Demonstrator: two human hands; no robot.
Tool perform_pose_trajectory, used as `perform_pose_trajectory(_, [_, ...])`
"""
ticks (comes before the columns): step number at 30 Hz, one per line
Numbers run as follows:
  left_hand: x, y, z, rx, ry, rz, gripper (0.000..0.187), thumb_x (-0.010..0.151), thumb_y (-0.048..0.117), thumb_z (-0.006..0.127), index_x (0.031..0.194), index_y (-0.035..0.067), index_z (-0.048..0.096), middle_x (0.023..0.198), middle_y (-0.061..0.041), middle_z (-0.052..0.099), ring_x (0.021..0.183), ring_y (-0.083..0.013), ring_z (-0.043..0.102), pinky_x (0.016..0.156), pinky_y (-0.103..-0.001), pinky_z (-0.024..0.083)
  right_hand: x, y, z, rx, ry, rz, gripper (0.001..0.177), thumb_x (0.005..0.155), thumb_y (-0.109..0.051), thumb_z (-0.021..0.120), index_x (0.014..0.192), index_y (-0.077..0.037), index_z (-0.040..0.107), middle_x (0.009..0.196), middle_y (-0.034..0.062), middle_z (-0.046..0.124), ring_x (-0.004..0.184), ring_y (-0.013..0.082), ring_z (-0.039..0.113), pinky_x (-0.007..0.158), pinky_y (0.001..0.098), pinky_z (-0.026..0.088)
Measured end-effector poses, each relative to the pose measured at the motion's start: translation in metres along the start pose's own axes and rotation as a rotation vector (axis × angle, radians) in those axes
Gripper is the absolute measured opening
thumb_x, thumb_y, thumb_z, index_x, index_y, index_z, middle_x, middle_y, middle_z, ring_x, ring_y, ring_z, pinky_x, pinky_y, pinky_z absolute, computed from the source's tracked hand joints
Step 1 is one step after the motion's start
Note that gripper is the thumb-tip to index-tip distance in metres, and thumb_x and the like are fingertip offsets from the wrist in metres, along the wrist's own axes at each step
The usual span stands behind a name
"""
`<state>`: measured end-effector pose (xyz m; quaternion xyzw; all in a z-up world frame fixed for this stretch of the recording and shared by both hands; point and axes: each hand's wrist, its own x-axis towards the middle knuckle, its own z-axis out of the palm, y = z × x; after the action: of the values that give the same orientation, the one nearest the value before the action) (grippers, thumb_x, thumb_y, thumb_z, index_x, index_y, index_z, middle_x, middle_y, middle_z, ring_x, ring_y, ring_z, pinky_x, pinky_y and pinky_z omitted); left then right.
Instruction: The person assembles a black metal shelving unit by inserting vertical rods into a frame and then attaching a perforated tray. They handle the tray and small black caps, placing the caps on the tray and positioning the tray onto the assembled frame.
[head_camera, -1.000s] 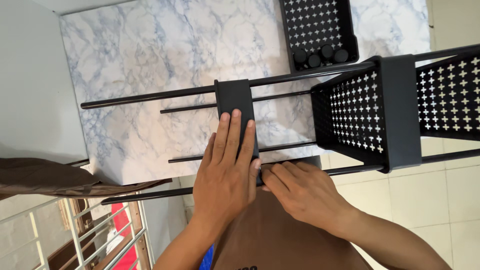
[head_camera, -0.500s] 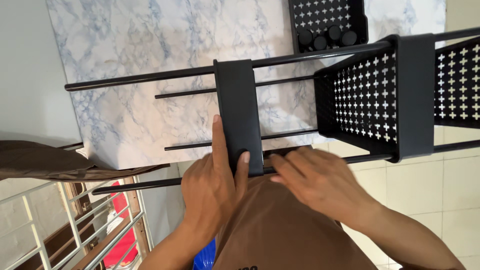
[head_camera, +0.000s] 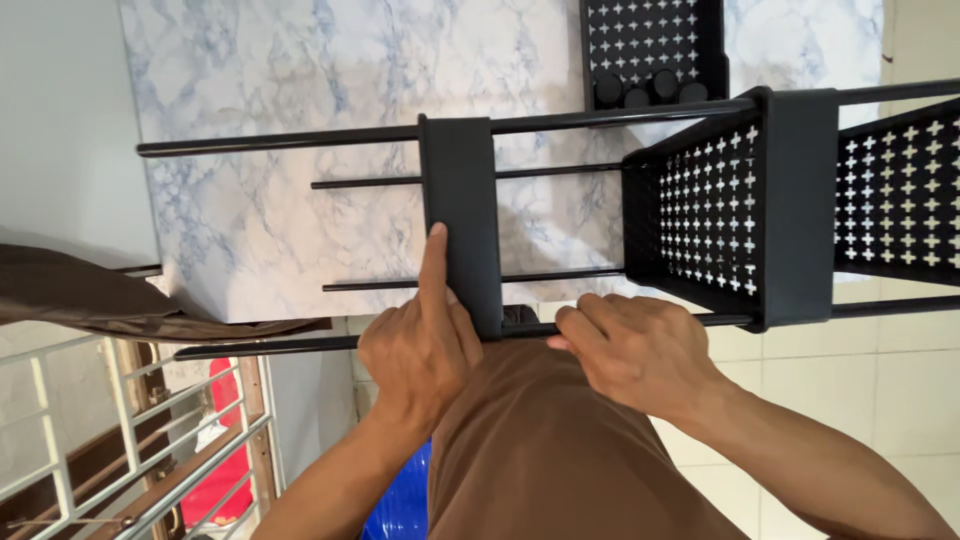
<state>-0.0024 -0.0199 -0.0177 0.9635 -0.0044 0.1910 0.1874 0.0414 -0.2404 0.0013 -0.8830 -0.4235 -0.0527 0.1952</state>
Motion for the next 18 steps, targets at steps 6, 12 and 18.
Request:
perform_pose_trajectory(6, [-0.0012, 0.0052, 0.0024, 0.035, -0.008, -0.059, 0.059, 0.087, -0.003, 0.059, 0.146, -0.005, 0.055, 0.049, 0.0, 0.048, 0.036, -0.0145, 0.036, 0.04, -0.032, 0.03, 0.0013, -0.0007, 0.0025, -0.019, -0.054, 0.022, 0.027, 0.093, -0.027, 0.072, 0.076, -0.009, 0.059, 0.069, 0.0022, 0.061, 0.049, 0.0192, 0.058, 0.04, 0.0336, 0.041])
perform_pose_trajectory(12, [-0.0008, 0.0065, 0.0047, 0.028, 0.021, -0.063, 0.061, 0.09, 0.0, 0.059, 0.149, -0.01, 0.05, 0.053, 0.0, 0.049, 0.039, -0.0142, 0.037, 0.042, -0.032, 0.03, 0.004, 0.0001, -0.0003, -0.026, -0.114, 0.028, 0.028, 0.091, -0.029, 0.072, 0.077, -0.008, 0.061, 0.066, 0.0017, 0.061, 0.047, 0.0192, 0.058, 0.037, 0.0336, 0.04])
perform_pose_trajectory(18, [0.0008, 0.0019, 0.0095, 0.078, 0.04, -0.025, 0.062, 0.085, 0.003, 0.059, 0.146, -0.009, 0.054, 0.045, 0.002, 0.044, 0.033, -0.0147, 0.033, 0.038, -0.035, 0.028, 0.006, 0.0007, 0.0022, -0.055, -0.16, 0.039, 0.024, 0.093, -0.032, 0.07, 0.086, -0.01, 0.063, 0.069, 0.0014, 0.061, 0.049, 0.0209, 0.06, 0.041, 0.0352, 0.046])
